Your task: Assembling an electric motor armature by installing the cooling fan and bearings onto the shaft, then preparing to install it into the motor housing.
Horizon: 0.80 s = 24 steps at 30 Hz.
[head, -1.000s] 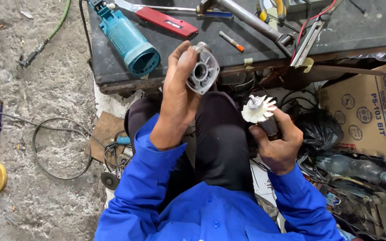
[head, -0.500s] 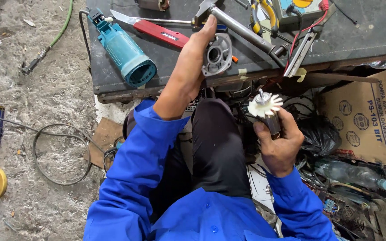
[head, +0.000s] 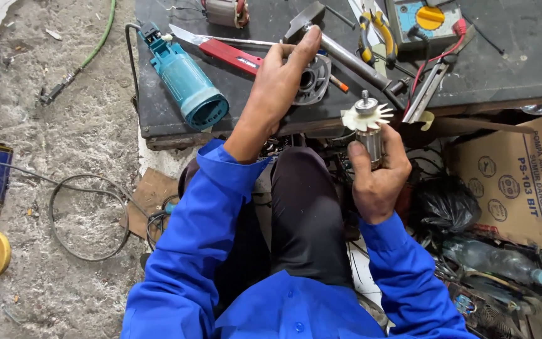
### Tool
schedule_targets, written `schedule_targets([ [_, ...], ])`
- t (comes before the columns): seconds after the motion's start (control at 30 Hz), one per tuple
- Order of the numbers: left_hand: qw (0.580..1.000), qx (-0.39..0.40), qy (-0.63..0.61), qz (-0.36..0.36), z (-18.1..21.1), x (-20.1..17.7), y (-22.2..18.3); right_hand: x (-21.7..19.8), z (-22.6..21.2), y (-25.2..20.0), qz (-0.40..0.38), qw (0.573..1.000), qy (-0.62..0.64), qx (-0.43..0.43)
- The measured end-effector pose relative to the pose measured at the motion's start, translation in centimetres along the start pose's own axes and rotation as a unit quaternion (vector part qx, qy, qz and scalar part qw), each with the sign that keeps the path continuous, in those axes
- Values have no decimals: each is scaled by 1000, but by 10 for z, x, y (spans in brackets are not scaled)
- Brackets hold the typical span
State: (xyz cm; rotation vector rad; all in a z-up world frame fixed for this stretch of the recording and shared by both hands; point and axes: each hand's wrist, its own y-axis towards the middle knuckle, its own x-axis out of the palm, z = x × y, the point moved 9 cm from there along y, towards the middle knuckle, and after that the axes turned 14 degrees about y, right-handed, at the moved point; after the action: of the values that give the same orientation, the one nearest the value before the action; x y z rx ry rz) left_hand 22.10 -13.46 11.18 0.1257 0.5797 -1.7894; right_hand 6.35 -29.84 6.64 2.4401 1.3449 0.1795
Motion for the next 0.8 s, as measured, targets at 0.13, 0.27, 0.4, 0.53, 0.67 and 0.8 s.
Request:
schedule_targets([
  [0.13,999,21,44,8,3,1,6,-1,0,-2,2,1000,-5,-24],
  [0.27,997,77,5,4,6,12,19,-4,5,-7,7,1000,7,-14],
  [0.4,995,97,-21,-6,12,25,29,-6,10,-10,12,1000,-1,-4],
  [0.53,996,61,66,1,14,32,35,-6,10,-12,14,1000,-4,-8],
  [0.67,931,276,238,33,4,55,59,-15,10,-21,19,999,-40,1],
  [0.8,951,192,241,23,16,43,40,-22,15,-26,13,999,-46,14],
])
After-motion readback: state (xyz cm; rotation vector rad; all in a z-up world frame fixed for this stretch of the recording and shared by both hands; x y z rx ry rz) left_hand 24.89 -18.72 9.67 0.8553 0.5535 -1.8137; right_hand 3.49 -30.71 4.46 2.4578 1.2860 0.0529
